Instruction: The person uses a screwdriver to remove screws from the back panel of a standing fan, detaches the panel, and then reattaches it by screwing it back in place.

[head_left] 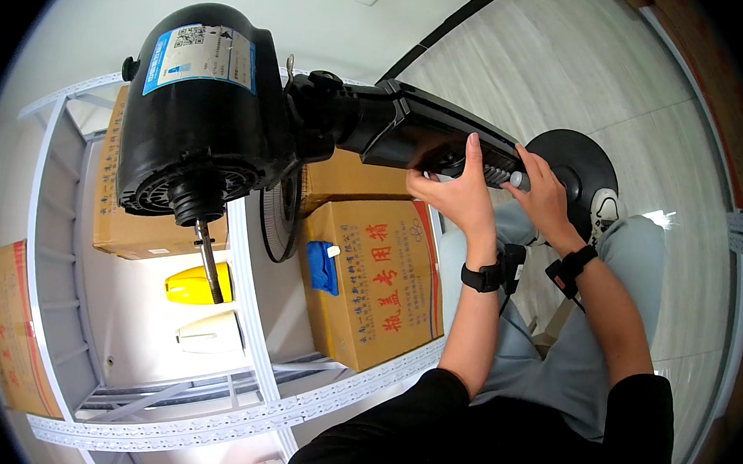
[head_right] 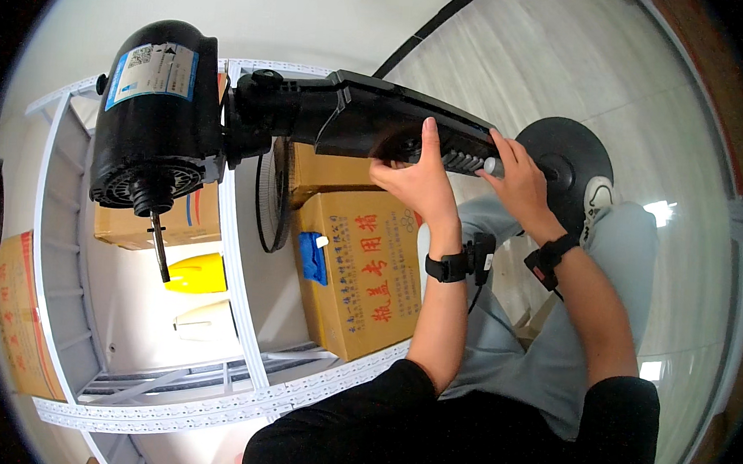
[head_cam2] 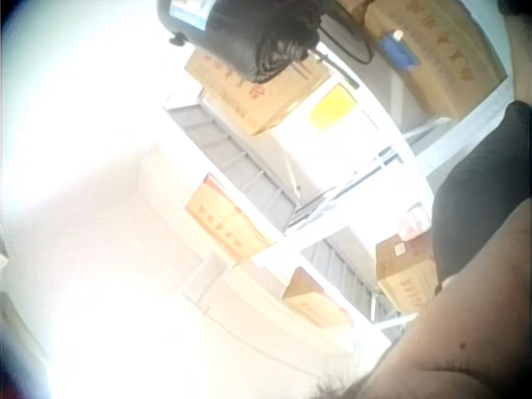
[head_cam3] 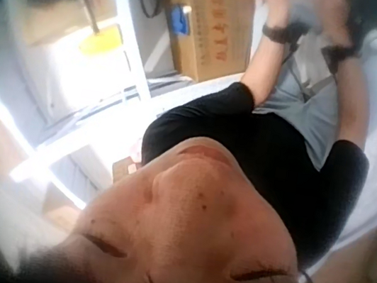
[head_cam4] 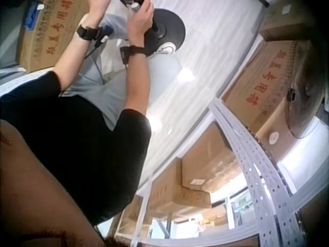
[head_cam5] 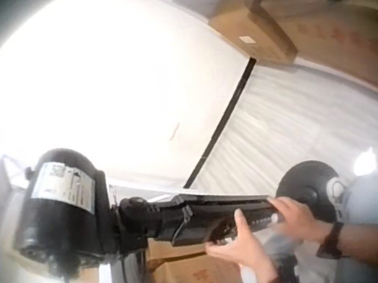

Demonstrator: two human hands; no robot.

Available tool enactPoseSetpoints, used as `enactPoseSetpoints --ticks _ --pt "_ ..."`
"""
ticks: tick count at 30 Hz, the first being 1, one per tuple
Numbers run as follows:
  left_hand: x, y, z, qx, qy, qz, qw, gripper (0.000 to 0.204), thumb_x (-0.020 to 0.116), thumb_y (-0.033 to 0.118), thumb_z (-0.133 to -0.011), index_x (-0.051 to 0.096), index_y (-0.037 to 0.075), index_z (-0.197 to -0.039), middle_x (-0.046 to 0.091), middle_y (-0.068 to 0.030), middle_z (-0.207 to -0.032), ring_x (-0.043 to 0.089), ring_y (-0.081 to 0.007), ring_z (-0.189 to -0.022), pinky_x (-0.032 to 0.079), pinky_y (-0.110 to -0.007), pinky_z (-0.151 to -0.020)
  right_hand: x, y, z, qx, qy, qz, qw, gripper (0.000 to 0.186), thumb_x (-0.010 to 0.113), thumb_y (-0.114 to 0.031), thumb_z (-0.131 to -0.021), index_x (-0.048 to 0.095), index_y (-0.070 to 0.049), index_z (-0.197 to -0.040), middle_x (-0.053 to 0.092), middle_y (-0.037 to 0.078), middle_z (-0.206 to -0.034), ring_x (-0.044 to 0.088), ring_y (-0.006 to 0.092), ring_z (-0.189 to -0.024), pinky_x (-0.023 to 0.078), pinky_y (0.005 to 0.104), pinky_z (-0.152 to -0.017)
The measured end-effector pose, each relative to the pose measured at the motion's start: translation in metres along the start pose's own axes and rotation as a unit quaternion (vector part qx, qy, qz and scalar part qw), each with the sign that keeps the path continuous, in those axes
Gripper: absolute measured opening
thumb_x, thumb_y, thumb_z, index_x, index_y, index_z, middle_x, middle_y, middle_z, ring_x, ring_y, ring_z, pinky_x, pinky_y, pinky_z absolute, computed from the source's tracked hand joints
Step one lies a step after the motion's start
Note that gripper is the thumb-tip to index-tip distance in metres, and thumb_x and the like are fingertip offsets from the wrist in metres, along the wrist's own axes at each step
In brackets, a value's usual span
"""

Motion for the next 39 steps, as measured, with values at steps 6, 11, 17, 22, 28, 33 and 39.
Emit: enactPoseSetpoints --ticks 6,11,17,22,28,33,39 --pt "0.007 0.009 0.003 -0.047 -0.039 0.127 0.990 0.071 0.081 0.023 -0.078 0.037 -0.008 -0.124 0.053 -0.0185 -0.116 0.055 -0.0257 -0.105 0.045 -0.036 -0.093 -0.001 0.002 0.001 0.000 0.004 -0.002 1.000 0.078 0.081 -0.022 -0.070 0.045 -0.013 -0.138 0.057 0.009 -0.117 0.062 0.0287 -0.101 0.054 0.0359 -0.080" --pt "0.006 0.016 0.001 -0.039 -0.040 0.119 0.991 0.070 0.081 0.023 -0.077 0.039 -0.007 -0.124 0.056 -0.0178 -0.113 0.057 -0.0250 -0.103 0.046 -0.036 -0.091 -0.003 0.000 0.000 -0.002 0.013 -0.005 1.000 0.078 0.081 -0.021 -0.070 0.045 -0.012 -0.138 0.057 0.009 -0.116 0.062 0.0286 -0.100 0.054 0.0357 -0.080" --pt "0.006 0.017 -0.001 -0.038 -0.035 0.112 0.992 0.064 0.082 0.022 -0.077 0.043 -0.006 -0.119 0.058 -0.0167 -0.111 0.058 -0.0245 -0.101 0.047 -0.035 -0.089 -0.004 -0.002 -0.001 0.003 0.011 -0.019 1.000 0.076 0.080 -0.020 -0.071 0.045 -0.012 -0.139 0.058 0.011 -0.119 0.063 0.0297 -0.100 0.054 0.0356 -0.080" --pt "0.008 0.019 -0.002 -0.042 -0.032 0.125 0.991 0.061 0.082 0.022 -0.076 0.045 -0.005 -0.117 0.059 -0.0157 -0.111 0.058 -0.0245 -0.101 0.047 -0.035 -0.089 -0.003 0.000 -0.001 0.003 0.012 -0.029 1.000 0.075 0.079 -0.019 -0.073 0.045 -0.013 -0.139 0.057 0.013 -0.124 0.062 0.0314 -0.102 0.054 0.0358 -0.081" --pt "0.008 0.018 -0.005 -0.036 -0.025 0.133 0.990 0.066 0.083 0.022 -0.074 0.044 -0.005 -0.121 0.058 -0.0160 -0.113 0.058 -0.0250 -0.102 0.046 -0.035 -0.090 -0.001 0.003 0.001 0.021 -0.002 -0.052 0.998 0.075 0.077 -0.017 -0.075 0.042 -0.015 -0.141 0.056 0.015 -0.129 0.061 0.0325 -0.107 0.053 0.0378 -0.084" --pt "0.008 0.017 -0.008 -0.032 -0.033 0.110 0.993 0.070 0.084 0.021 -0.074 0.043 -0.006 -0.124 0.055 -0.0175 -0.118 0.055 -0.0266 -0.107 0.044 -0.036 -0.094 0.013 0.027 0.005 0.089 -0.028 -0.074 0.993 0.075 0.076 -0.023 -0.077 0.040 -0.015 -0.142 0.055 0.019 -0.130 0.060 0.0342 -0.110 0.052 0.0393 -0.084" --pt "0.011 0.025 -0.014 0.016 -0.066 0.107 0.992 0.084 0.084 0.023 -0.074 0.033 -0.008 -0.132 0.046 -0.0218 -0.128 0.049 -0.0305 -0.116 0.038 -0.039 -0.100 0.028 0.043 0.007 0.170 -0.076 -0.165 0.969 0.072 0.074 -0.031 -0.080 0.042 -0.011 -0.141 0.065 0.023 -0.107 0.065 0.0372 -0.096 0.051 0.0378 -0.077"
Point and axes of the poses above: each hand's wrist, its own z-axis away from the middle knuckle, its own x-axis out of the palm, y = z × x, the point moved 9 cm from there along -z, towards the middle knuckle
